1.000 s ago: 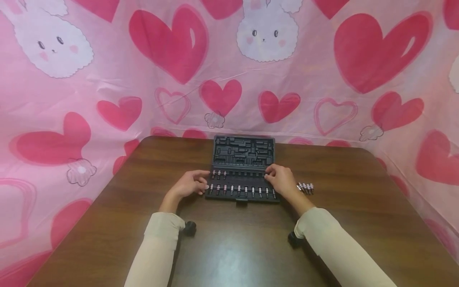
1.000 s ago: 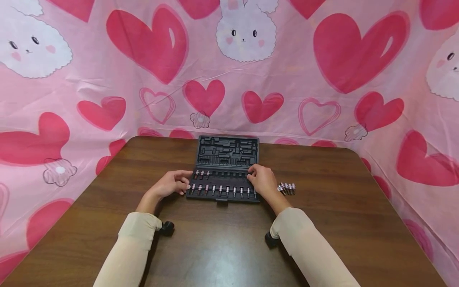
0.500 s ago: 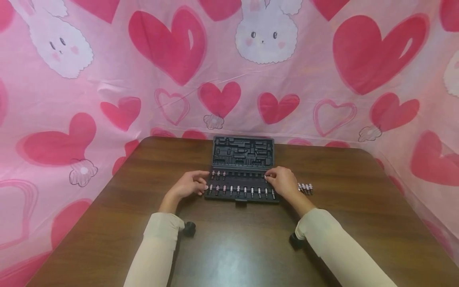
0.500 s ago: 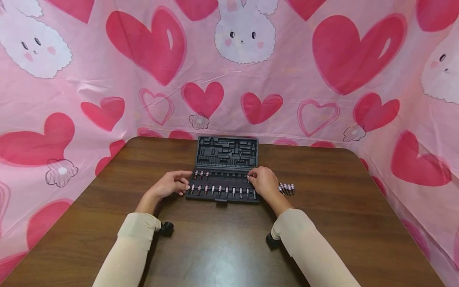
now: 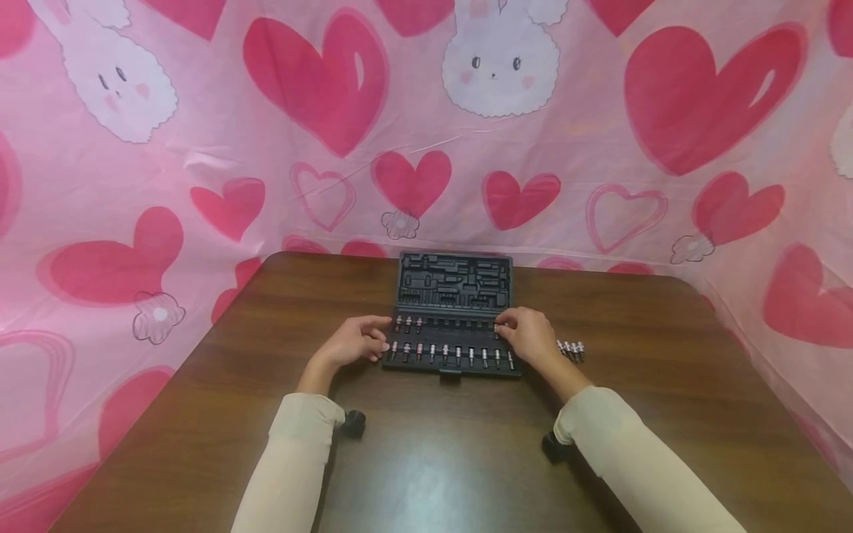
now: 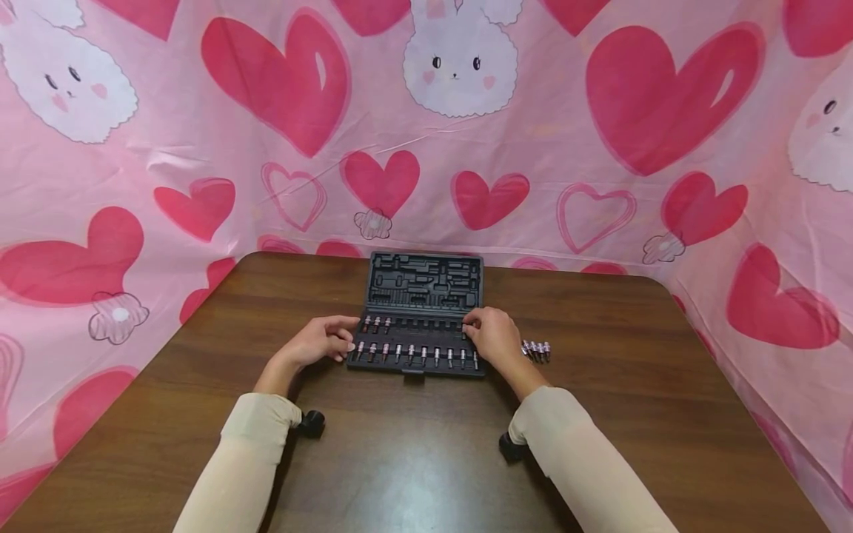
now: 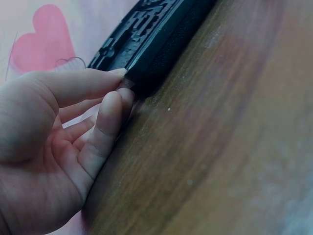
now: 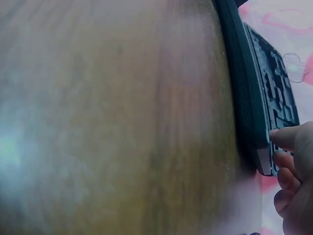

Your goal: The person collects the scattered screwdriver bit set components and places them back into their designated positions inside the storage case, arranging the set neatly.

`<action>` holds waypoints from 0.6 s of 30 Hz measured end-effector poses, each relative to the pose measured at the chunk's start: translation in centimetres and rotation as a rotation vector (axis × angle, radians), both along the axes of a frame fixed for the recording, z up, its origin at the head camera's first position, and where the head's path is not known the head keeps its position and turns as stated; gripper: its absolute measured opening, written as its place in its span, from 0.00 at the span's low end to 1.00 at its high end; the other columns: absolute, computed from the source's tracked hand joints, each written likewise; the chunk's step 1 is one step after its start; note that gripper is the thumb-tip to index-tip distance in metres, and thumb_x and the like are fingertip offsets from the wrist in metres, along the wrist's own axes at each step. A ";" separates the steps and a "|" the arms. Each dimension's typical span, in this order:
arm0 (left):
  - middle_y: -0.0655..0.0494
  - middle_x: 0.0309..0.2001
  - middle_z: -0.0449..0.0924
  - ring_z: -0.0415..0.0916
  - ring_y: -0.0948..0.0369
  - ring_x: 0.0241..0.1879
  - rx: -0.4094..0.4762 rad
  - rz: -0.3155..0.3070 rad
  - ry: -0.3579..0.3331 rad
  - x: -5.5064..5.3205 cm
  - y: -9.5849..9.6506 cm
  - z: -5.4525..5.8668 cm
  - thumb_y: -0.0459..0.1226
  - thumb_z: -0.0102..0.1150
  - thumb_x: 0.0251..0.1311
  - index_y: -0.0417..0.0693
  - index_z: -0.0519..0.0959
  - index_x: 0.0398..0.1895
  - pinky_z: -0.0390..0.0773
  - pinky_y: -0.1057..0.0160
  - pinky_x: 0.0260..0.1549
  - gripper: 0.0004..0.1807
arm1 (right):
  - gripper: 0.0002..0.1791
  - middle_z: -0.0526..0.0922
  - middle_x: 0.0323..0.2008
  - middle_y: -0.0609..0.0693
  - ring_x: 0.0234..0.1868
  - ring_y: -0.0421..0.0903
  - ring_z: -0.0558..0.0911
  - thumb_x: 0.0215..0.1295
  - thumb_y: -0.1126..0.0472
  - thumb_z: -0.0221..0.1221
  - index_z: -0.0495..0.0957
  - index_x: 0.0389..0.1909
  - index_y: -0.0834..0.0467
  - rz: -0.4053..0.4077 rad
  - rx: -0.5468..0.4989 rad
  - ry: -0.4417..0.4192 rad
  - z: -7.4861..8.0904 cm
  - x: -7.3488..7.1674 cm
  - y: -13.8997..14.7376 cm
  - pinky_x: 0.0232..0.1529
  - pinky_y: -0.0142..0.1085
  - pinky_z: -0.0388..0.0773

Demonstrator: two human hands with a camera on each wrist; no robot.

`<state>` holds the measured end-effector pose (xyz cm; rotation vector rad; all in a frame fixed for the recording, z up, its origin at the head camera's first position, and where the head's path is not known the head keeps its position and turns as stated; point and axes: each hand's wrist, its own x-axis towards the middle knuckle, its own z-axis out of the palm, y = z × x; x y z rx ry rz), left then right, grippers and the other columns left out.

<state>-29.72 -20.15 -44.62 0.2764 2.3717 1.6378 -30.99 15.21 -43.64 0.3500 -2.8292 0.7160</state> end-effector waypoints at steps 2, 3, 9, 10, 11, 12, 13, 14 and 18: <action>0.44 0.34 0.79 0.77 0.56 0.28 0.013 -0.009 0.004 0.0 0.0 0.0 0.24 0.61 0.57 0.33 0.70 0.64 0.83 0.58 0.29 0.29 | 0.07 0.81 0.29 0.50 0.32 0.49 0.78 0.60 0.58 0.66 0.86 0.38 0.55 0.001 -0.006 -0.003 0.1 0.0 0.1 0.33 0.46 0.74; 0.44 0.34 0.79 0.77 0.57 0.28 0.013 -0.009 0.005 0.0 0.0 0.0 0.24 0.60 0.57 0.33 0.70 0.64 0.83 0.58 0.28 0.29 | 0.07 0.81 0.29 0.50 0.31 0.49 0.78 0.60 0.58 0.66 0.86 0.38 0.55 0.004 -0.008 0.000 0.1 -0.1 0.2 0.33 0.46 0.73; 0.41 0.35 0.79 0.77 0.57 0.28 0.022 -0.013 0.010 0.1 -0.1 0.0 0.24 0.61 0.56 0.31 0.68 0.65 0.83 0.57 0.29 0.30 | 0.07 0.82 0.30 0.51 0.31 0.49 0.78 0.60 0.60 0.66 0.85 0.39 0.55 0.014 -0.024 0.018 0.4 -0.2 1.0 0.33 0.46 0.73; 0.41 0.35 0.79 0.77 0.57 0.28 0.024 -0.014 0.010 0.1 -0.1 0.0 0.24 0.61 0.56 0.31 0.69 0.65 0.83 0.57 0.29 0.30 | 0.07 0.83 0.31 0.51 0.32 0.49 0.78 0.60 0.60 0.66 0.85 0.39 0.55 0.013 -0.032 0.014 0.5 -0.2 1.2 0.34 0.46 0.73; 0.41 0.35 0.79 0.77 0.57 0.28 0.025 -0.013 0.010 0.1 0.0 0.0 0.24 0.61 0.56 0.31 0.69 0.65 0.83 0.57 0.29 0.30 | 0.07 0.83 0.32 0.51 0.32 0.50 0.78 0.60 0.60 0.66 0.85 0.40 0.55 0.012 -0.038 0.012 0.5 -0.1 1.4 0.34 0.46 0.73; 0.42 0.35 0.79 0.77 0.57 0.28 0.025 -0.011 0.009 0.1 0.0 0.0 0.24 0.61 0.56 0.32 0.69 0.65 0.83 0.58 0.29 0.30 | 0.08 0.83 0.33 0.52 0.32 0.50 0.78 0.60 0.60 0.66 0.85 0.40 0.55 0.009 -0.048 0.007 0.6 -0.1 1.6 0.34 0.45 0.73; 0.42 0.34 0.79 0.77 0.57 0.28 0.024 -0.010 0.008 0.1 0.0 0.0 0.24 0.61 0.56 0.32 0.69 0.64 0.83 0.58 0.29 0.30 | 0.08 0.83 0.33 0.52 0.32 0.50 0.78 0.60 0.60 0.66 0.85 0.40 0.55 0.008 -0.053 0.004 0.6 0.0 1.7 0.34 0.45 0.74; 0.43 0.34 0.79 0.77 0.57 0.28 0.021 -0.011 0.011 0.1 0.0 0.0 0.24 0.61 0.56 0.32 0.69 0.64 0.83 0.58 0.29 0.30 | 0.08 0.84 0.34 0.52 0.32 0.50 0.78 0.60 0.60 0.66 0.85 0.40 0.55 0.007 -0.063 0.002 0.6 0.1 1.9 0.34 0.45 0.74; 0.45 0.33 0.79 0.77 0.56 0.28 0.016 0.002 0.005 0.0 0.1 -0.1 0.24 0.60 0.56 0.34 0.71 0.64 0.83 0.58 0.29 0.29 | 0.08 0.83 0.31 0.51 0.31 0.49 0.78 0.60 0.60 0.66 0.84 0.40 0.56 -0.008 -0.085 0.007 0.5 0.3 2.7 0.32 0.44 0.74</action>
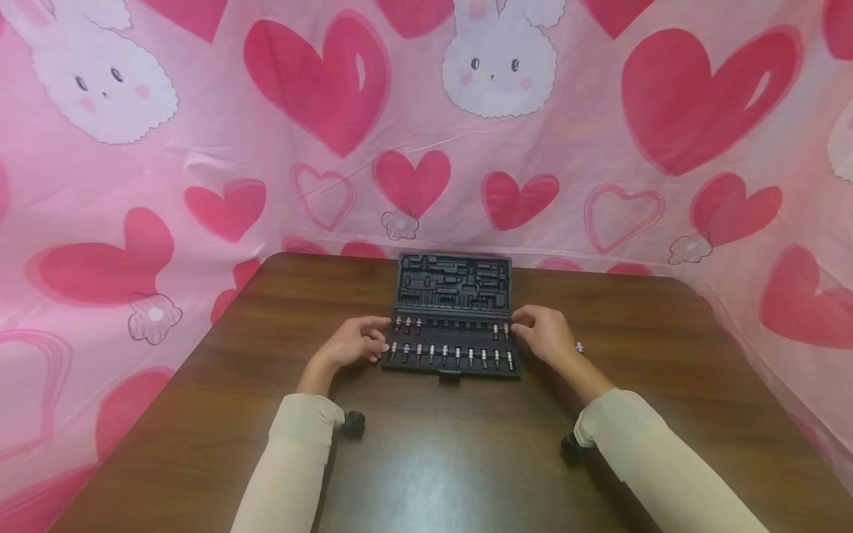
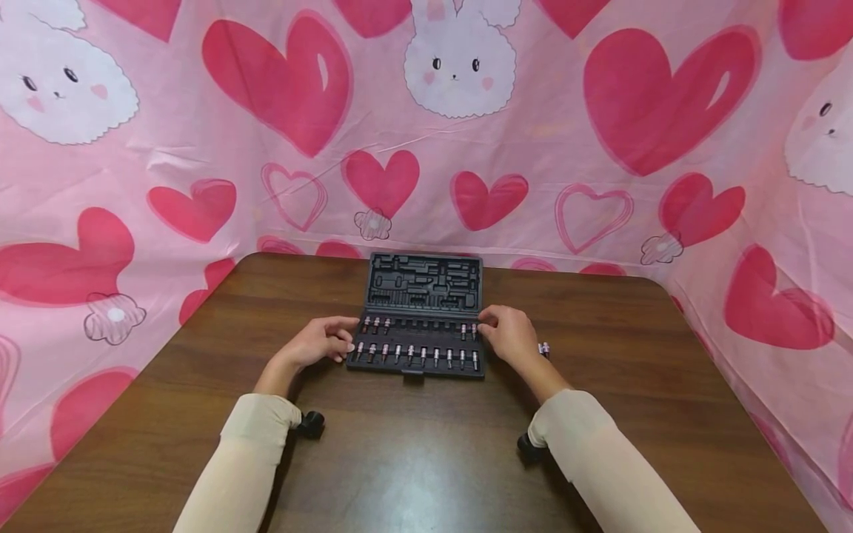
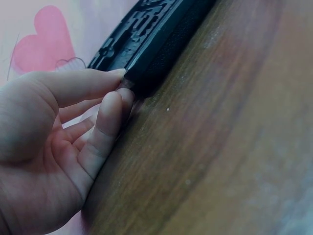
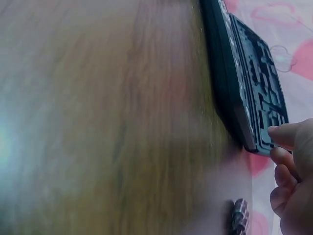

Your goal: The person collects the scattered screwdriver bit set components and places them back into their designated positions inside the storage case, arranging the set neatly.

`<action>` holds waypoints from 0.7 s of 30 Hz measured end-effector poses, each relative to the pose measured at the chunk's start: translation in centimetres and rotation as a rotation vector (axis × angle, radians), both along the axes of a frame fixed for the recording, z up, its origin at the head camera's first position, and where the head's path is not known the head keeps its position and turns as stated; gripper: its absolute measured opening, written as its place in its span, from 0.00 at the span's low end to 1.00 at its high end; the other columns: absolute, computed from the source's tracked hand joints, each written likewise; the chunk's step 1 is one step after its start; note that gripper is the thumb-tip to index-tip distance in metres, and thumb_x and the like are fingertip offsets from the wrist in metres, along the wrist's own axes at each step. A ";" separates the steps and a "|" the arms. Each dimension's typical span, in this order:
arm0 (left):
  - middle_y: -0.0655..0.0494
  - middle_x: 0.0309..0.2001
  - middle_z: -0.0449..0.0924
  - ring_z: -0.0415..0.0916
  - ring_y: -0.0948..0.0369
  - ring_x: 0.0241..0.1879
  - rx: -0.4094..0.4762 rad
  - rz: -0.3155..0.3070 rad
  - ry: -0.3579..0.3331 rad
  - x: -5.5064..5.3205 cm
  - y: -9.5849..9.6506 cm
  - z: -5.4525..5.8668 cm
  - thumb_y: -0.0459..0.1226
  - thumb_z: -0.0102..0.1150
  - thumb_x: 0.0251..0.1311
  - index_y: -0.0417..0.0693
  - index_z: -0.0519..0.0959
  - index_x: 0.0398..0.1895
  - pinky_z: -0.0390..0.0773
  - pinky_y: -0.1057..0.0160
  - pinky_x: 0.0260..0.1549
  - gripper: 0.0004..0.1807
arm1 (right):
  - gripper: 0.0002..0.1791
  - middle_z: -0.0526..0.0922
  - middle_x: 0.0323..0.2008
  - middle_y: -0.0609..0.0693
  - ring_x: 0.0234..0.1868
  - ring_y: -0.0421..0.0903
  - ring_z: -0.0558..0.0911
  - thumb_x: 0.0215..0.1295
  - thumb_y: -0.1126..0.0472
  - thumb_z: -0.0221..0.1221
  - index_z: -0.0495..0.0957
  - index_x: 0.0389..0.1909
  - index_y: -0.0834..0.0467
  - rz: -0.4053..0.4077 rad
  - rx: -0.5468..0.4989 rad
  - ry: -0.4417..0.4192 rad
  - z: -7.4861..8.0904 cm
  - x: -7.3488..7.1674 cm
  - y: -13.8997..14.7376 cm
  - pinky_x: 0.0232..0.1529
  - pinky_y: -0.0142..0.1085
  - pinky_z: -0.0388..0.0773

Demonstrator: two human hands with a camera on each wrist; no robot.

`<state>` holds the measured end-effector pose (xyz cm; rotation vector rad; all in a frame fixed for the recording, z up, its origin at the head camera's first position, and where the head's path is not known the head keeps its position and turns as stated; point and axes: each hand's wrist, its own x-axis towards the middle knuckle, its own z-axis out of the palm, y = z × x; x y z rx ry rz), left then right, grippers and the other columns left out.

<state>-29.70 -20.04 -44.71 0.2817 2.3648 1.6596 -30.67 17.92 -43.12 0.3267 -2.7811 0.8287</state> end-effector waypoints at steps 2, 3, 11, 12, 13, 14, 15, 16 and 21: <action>0.45 0.33 0.79 0.77 0.56 0.28 -0.004 0.007 -0.003 0.0 0.0 0.0 0.24 0.61 0.56 0.35 0.71 0.64 0.83 0.58 0.29 0.29 | 0.08 0.83 0.29 0.50 0.29 0.48 0.77 0.60 0.60 0.66 0.84 0.40 0.55 -0.009 -0.008 0.003 -0.1 0.1 0.4 0.30 0.43 0.73; 0.45 0.33 0.79 0.77 0.56 0.28 -0.006 0.008 -0.003 0.0 0.0 0.0 0.24 0.60 0.56 0.35 0.71 0.63 0.83 0.58 0.29 0.28 | 0.08 0.83 0.28 0.50 0.28 0.48 0.77 0.60 0.61 0.66 0.84 0.39 0.56 -0.007 -0.009 0.011 -0.2 0.1 0.6 0.29 0.42 0.73; 0.45 0.34 0.79 0.77 0.56 0.29 -0.006 0.017 -0.012 0.1 0.1 0.0 0.24 0.60 0.56 0.36 0.71 0.64 0.83 0.58 0.29 0.29 | 0.07 0.84 0.27 0.51 0.25 0.46 0.77 0.59 0.63 0.67 0.84 0.38 0.59 0.013 -0.037 0.055 -0.5 0.5 2.6 0.27 0.39 0.73; 0.45 0.34 0.79 0.77 0.55 0.29 -0.008 0.014 -0.010 0.1 0.1 0.0 0.25 0.60 0.57 0.36 0.71 0.64 0.83 0.58 0.30 0.29 | 0.07 0.84 0.27 0.51 0.25 0.46 0.77 0.59 0.63 0.67 0.84 0.38 0.59 0.010 -0.040 0.056 -0.4 0.6 2.9 0.27 0.40 0.73; 0.45 0.34 0.79 0.77 0.55 0.29 -0.011 0.011 -0.007 0.1 0.1 0.0 0.25 0.60 0.57 0.36 0.71 0.64 0.83 0.58 0.30 0.28 | 0.07 0.84 0.28 0.52 0.26 0.47 0.78 0.59 0.63 0.67 0.84 0.38 0.59 0.008 -0.045 0.053 -0.4 0.7 3.2 0.28 0.40 0.73; 0.45 0.34 0.79 0.77 0.55 0.29 -0.012 0.009 -0.006 0.1 0.1 0.1 0.25 0.60 0.57 0.36 0.71 0.64 0.83 0.58 0.30 0.28 | 0.07 0.85 0.28 0.52 0.26 0.47 0.78 0.59 0.63 0.67 0.84 0.38 0.59 0.004 -0.047 0.050 -0.3 0.8 3.4 0.28 0.40 0.73; 0.45 0.34 0.79 0.77 0.55 0.30 -0.013 0.008 -0.006 0.1 0.1 0.1 0.25 0.60 0.57 0.36 0.71 0.64 0.83 0.58 0.30 0.28 | 0.07 0.85 0.29 0.53 0.27 0.48 0.78 0.59 0.64 0.66 0.84 0.38 0.60 0.004 -0.048 0.049 -0.2 0.9 3.7 0.28 0.40 0.73; 0.45 0.34 0.79 0.77 0.55 0.30 -0.013 0.008 -0.006 0.1 0.1 0.1 0.25 0.60 0.57 0.36 0.71 0.64 0.83 0.58 0.30 0.28 | 0.07 0.85 0.30 0.53 0.28 0.48 0.79 0.59 0.64 0.66 0.84 0.38 0.60 0.000 -0.048 0.046 -0.2 1.0 4.0 0.29 0.40 0.73; 0.45 0.35 0.79 0.77 0.55 0.30 -0.017 0.010 -0.019 0.1 0.0 0.2 0.26 0.60 0.58 0.35 0.70 0.65 0.83 0.58 0.30 0.29 | 0.07 0.85 0.30 0.55 0.28 0.49 0.79 0.60 0.64 0.66 0.84 0.39 0.61 0.002 -0.038 0.024 -0.3 1.4 5.0 0.28 0.40 0.73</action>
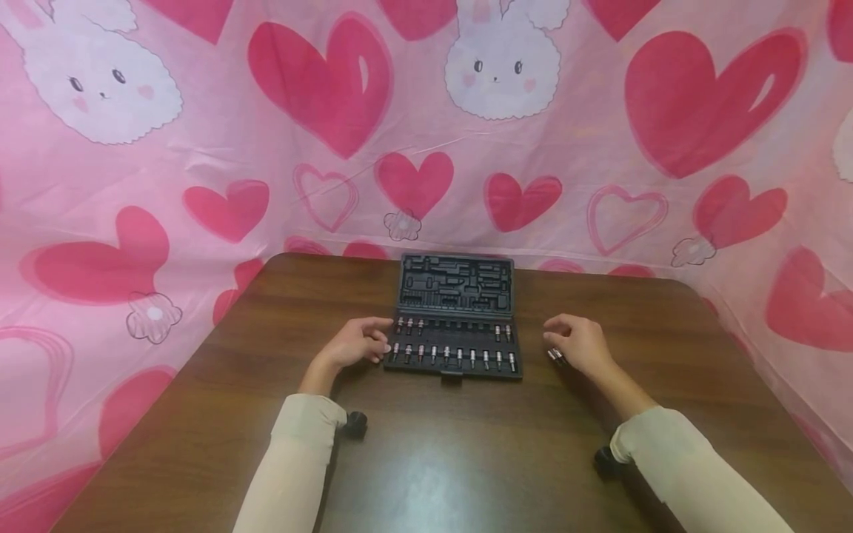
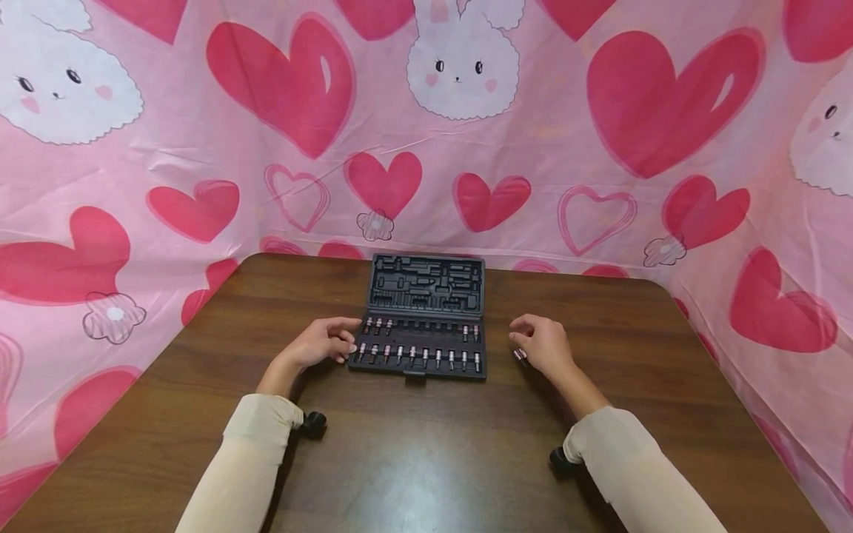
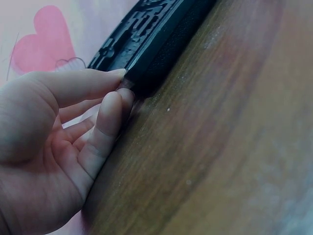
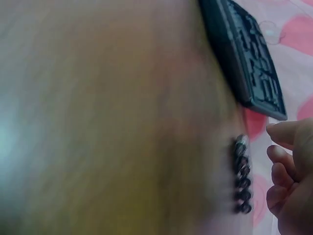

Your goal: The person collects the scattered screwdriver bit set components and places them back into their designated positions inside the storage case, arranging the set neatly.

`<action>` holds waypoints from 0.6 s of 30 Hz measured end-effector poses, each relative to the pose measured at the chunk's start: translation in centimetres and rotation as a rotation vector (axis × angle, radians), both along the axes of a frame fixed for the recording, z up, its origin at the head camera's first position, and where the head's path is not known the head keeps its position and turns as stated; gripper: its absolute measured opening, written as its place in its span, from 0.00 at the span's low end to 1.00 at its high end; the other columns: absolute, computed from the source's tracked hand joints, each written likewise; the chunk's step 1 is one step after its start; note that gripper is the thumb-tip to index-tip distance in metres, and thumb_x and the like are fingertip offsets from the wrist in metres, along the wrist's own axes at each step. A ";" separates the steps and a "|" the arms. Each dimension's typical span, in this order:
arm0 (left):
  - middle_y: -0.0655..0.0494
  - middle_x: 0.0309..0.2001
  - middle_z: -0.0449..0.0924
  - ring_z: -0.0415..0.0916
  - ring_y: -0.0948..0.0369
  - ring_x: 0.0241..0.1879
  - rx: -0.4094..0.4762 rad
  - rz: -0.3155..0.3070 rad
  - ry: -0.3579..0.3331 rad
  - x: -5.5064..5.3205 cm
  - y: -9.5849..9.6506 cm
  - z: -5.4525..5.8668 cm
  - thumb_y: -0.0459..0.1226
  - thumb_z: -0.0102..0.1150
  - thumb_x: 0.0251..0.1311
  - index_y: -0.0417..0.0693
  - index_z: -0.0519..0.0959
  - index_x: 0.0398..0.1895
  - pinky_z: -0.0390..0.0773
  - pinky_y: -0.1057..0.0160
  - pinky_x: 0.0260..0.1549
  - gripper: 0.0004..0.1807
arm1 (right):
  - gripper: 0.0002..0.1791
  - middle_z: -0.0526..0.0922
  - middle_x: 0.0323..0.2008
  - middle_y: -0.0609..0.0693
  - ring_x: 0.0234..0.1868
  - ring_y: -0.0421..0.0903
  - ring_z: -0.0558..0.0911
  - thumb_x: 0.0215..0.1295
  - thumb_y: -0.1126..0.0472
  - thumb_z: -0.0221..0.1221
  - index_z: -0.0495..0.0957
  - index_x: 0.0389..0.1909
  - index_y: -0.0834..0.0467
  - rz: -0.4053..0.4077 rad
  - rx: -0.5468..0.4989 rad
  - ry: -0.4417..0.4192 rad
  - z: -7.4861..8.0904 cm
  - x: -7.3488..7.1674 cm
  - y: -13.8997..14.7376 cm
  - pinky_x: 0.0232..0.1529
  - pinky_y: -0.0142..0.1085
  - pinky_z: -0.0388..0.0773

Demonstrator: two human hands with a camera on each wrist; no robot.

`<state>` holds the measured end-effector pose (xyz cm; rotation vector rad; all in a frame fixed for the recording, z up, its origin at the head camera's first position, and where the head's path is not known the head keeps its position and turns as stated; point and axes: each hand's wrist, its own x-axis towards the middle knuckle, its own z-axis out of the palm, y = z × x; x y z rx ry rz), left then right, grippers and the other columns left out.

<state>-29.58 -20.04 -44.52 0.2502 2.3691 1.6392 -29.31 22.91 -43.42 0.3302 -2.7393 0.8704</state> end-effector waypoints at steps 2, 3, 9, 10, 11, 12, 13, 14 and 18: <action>0.44 0.35 0.79 0.77 0.55 0.30 -0.001 -0.005 -0.004 0.1 0.1 0.2 0.25 0.60 0.58 0.34 0.69 0.65 0.83 0.57 0.31 0.29 | 0.07 0.85 0.30 0.54 0.28 0.48 0.79 0.60 0.64 0.66 0.84 0.38 0.61 -0.003 0.011 0.009 -0.2 0.1 0.4 0.28 0.40 0.73; 0.43 0.35 0.79 0.77 0.55 0.30 0.002 -0.008 -0.004 0.3 0.2 0.6 0.25 0.59 0.58 0.32 0.69 0.65 0.83 0.57 0.31 0.29 | 0.07 0.85 0.30 0.54 0.28 0.48 0.80 0.59 0.64 0.66 0.84 0.38 0.61 -0.003 0.017 0.017 -0.3 0.1 0.7 0.28 0.40 0.73; 0.40 0.36 0.78 0.77 0.54 0.30 0.000 -0.017 -0.012 1.8 0.7 2.8 0.24 0.58 0.58 0.30 0.68 0.64 0.83 0.57 0.33 0.28 | 0.07 0.85 0.28 0.53 0.28 0.48 0.79 0.59 0.65 0.66 0.84 0.38 0.61 -0.009 0.016 0.044 -0.7 0.3 1.9 0.27 0.40 0.73; 0.40 0.36 0.78 0.77 0.54 0.30 -0.001 -0.017 -0.014 1.9 0.8 3.0 0.24 0.58 0.58 0.30 0.68 0.64 0.83 0.57 0.33 0.28 | 0.07 0.85 0.28 0.53 0.28 0.48 0.79 0.59 0.66 0.65 0.84 0.38 0.61 -0.009 0.013 0.041 -0.7 0.3 2.1 0.27 0.40 0.72; 0.40 0.36 0.78 0.77 0.54 0.31 -0.002 -0.018 -0.014 2.1 0.8 3.1 0.24 0.58 0.58 0.30 0.68 0.64 0.83 0.57 0.33 0.28 | 0.07 0.85 0.29 0.53 0.28 0.49 0.79 0.59 0.66 0.65 0.84 0.38 0.62 -0.009 0.010 0.041 -0.7 0.4 2.3 0.27 0.40 0.72; 0.40 0.36 0.78 0.77 0.54 0.31 -0.002 -0.020 -0.013 2.1 0.8 3.2 0.24 0.58 0.58 0.30 0.68 0.64 0.83 0.57 0.33 0.28 | 0.07 0.85 0.29 0.54 0.29 0.49 0.79 0.59 0.67 0.65 0.84 0.38 0.62 -0.010 0.010 0.040 -0.7 0.5 2.6 0.28 0.41 0.72; 0.40 0.36 0.78 0.77 0.54 0.31 0.000 -0.020 -0.014 2.2 0.8 3.2 0.24 0.58 0.58 0.30 0.68 0.64 0.83 0.57 0.33 0.28 | 0.07 0.85 0.29 0.54 0.29 0.49 0.80 0.59 0.67 0.65 0.84 0.38 0.63 -0.014 0.010 0.039 -0.7 0.6 2.7 0.28 0.41 0.72; 0.40 0.36 0.78 0.77 0.54 0.31 0.002 -0.021 -0.012 2.2 0.7 3.3 0.24 0.58 0.58 0.30 0.68 0.64 0.83 0.57 0.33 0.28 | 0.07 0.85 0.29 0.55 0.29 0.50 0.80 0.58 0.67 0.65 0.84 0.38 0.63 -0.018 0.010 0.037 -0.7 0.7 2.9 0.29 0.41 0.72; 0.41 0.36 0.78 0.77 0.54 0.30 0.003 -0.017 -0.005 1.8 0.6 2.7 0.24 0.58 0.58 0.31 0.69 0.65 0.83 0.57 0.33 0.28 | 0.07 0.85 0.30 0.56 0.29 0.51 0.80 0.59 0.67 0.65 0.84 0.38 0.63 -0.036 0.016 0.023 -0.8 1.0 3.5 0.29 0.41 0.71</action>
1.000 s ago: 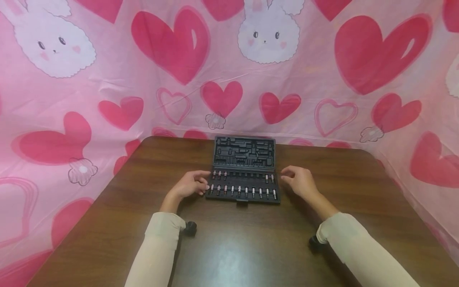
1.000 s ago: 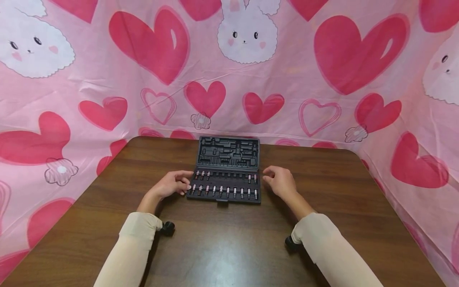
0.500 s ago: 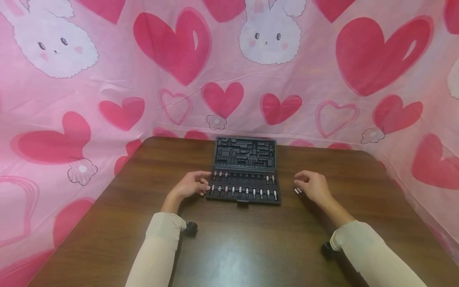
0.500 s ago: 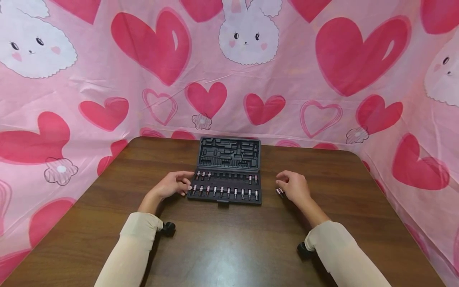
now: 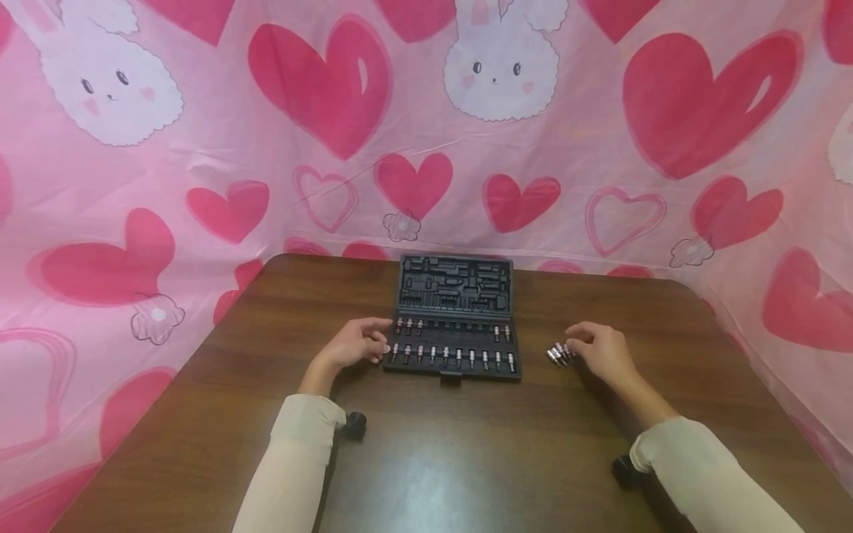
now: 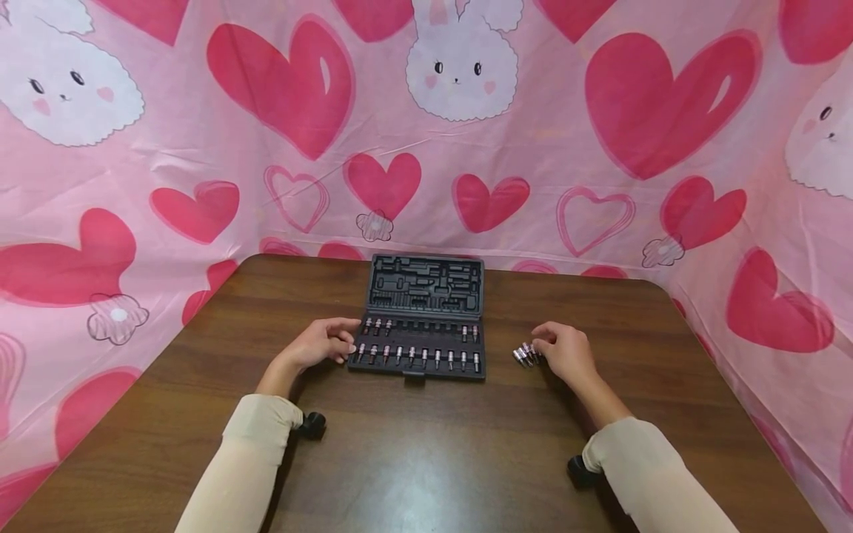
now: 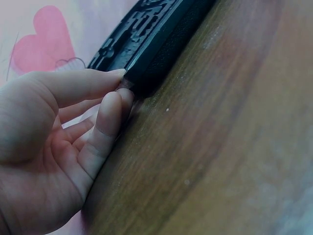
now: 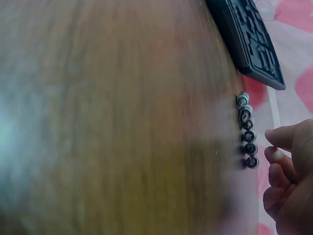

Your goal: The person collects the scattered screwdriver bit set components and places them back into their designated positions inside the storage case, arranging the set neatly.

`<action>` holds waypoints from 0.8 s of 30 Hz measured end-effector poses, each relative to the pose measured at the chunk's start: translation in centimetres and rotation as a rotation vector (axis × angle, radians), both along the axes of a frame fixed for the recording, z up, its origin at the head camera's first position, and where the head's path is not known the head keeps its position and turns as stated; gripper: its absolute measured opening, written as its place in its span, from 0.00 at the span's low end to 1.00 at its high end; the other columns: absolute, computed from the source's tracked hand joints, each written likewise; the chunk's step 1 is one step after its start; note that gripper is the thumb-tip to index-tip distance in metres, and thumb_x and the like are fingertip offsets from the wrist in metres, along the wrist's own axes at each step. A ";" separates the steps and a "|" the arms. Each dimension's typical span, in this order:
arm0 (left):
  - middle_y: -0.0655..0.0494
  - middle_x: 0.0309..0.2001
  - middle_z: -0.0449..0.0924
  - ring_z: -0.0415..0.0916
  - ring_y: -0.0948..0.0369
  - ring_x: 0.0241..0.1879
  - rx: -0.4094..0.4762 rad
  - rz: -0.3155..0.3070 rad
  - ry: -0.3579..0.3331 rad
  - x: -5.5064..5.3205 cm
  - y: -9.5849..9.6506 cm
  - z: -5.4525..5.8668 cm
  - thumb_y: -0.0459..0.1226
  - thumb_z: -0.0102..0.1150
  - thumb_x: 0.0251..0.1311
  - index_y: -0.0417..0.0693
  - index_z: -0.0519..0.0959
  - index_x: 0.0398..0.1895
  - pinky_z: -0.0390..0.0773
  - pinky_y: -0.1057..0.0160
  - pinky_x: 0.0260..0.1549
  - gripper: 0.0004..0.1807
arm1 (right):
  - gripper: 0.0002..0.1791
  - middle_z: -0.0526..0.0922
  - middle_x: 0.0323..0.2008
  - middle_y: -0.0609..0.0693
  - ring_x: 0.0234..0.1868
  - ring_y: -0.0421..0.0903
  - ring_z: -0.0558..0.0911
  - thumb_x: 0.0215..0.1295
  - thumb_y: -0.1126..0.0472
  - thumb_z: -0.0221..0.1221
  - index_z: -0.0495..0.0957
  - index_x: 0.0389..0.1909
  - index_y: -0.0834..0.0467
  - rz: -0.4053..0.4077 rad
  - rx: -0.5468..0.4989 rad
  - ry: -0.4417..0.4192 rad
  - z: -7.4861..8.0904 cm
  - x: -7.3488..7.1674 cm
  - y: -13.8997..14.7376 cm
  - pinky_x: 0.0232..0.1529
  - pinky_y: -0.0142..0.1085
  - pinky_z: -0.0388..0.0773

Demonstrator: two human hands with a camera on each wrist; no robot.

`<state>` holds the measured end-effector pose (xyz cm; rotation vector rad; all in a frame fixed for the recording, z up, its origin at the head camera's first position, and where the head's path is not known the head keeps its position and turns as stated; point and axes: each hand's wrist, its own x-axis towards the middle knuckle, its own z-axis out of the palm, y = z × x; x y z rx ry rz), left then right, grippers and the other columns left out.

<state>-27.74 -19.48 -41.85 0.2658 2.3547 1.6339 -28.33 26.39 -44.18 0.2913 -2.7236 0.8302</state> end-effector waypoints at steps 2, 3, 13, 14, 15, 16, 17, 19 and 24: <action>0.43 0.35 0.79 0.77 0.54 0.30 -0.004 0.012 0.002 -0.6 -0.2 -0.9 0.25 0.59 0.58 0.34 0.70 0.64 0.83 0.57 0.32 0.28 | 0.07 0.85 0.29 0.56 0.29 0.51 0.80 0.59 0.67 0.65 0.84 0.38 0.63 -0.010 0.005 -0.003 0.0 0.1 0.2 0.29 0.42 0.71; 0.43 0.35 0.79 0.77 0.54 0.31 -0.008 0.018 0.001 -0.9 -0.2 -1.3 0.25 0.59 0.58 0.35 0.70 0.64 0.83 0.57 0.32 0.28 | 0.06 0.85 0.29 0.56 0.29 0.51 0.79 0.59 0.67 0.64 0.84 0.38 0.63 -0.013 0.006 -0.005 0.0 0.1 0.3 0.29 0.42 0.71; 0.45 0.35 0.79 0.77 0.54 0.31 -0.017 0.036 -0.007 -1.5 -0.4 -2.3 0.26 0.60 0.58 0.39 0.72 0.64 0.82 0.59 0.31 0.28 | 0.06 0.84 0.30 0.57 0.31 0.54 0.79 0.61 0.66 0.63 0.84 0.37 0.62 -0.039 0.037 -0.041 -0.3 0.5 1.2 0.33 0.49 0.71; 0.45 0.35 0.79 0.77 0.54 0.31 -0.015 0.036 -0.007 -1.5 -0.4 -2.3 0.26 0.60 0.58 0.39 0.72 0.64 0.82 0.59 0.31 0.28 | 0.06 0.84 0.30 0.57 0.32 0.55 0.79 0.61 0.66 0.63 0.84 0.38 0.61 -0.040 0.041 -0.046 -0.3 0.5 1.3 0.33 0.50 0.71; 0.44 0.35 0.79 0.77 0.54 0.30 -0.014 0.033 -0.004 -1.5 -0.4 -2.3 0.26 0.60 0.58 0.38 0.72 0.64 0.82 0.59 0.31 0.28 | 0.06 0.84 0.30 0.57 0.32 0.55 0.79 0.61 0.66 0.63 0.84 0.38 0.61 -0.043 0.045 -0.050 -0.4 0.5 1.4 0.33 0.50 0.71; 0.44 0.35 0.79 0.77 0.55 0.30 -0.011 0.031 -0.002 -1.5 -0.4 -2.3 0.26 0.60 0.58 0.38 0.72 0.64 0.82 0.58 0.31 0.28 | 0.06 0.84 0.30 0.56 0.32 0.55 0.79 0.61 0.66 0.63 0.84 0.38 0.61 -0.044 0.048 -0.051 -0.4 0.4 1.5 0.34 0.50 0.71; 0.44 0.35 0.79 0.77 0.55 0.30 -0.007 0.029 0.000 -1.5 -0.4 -2.3 0.26 0.60 0.58 0.37 0.71 0.64 0.83 0.58 0.31 0.28 | 0.06 0.84 0.30 0.56 0.32 0.55 0.79 0.61 0.65 0.63 0.84 0.38 0.61 -0.044 0.053 -0.051 -0.5 0.4 1.6 0.34 0.50 0.71; 0.44 0.35 0.79 0.77 0.55 0.30 -0.002 0.026 0.003 -1.5 -0.4 -2.4 0.26 0.61 0.58 0.36 0.71 0.64 0.82 0.58 0.31 0.28 | 0.06 0.84 0.29 0.56 0.32 0.54 0.78 0.61 0.65 0.63 0.84 0.37 0.61 -0.042 0.061 -0.053 -0.5 0.4 1.7 0.34 0.50 0.70; 0.45 0.35 0.79 0.77 0.55 0.30 -0.005 0.025 0.008 -1.6 -0.4 -2.5 0.26 0.60 0.58 0.37 0.71 0.64 0.82 0.58 0.30 0.28 | 0.06 0.84 0.29 0.55 0.32 0.55 0.79 0.61 0.63 0.63 0.84 0.36 0.61 -0.027 0.080 -0.067 -0.5 0.3 1.9 0.34 0.51 0.71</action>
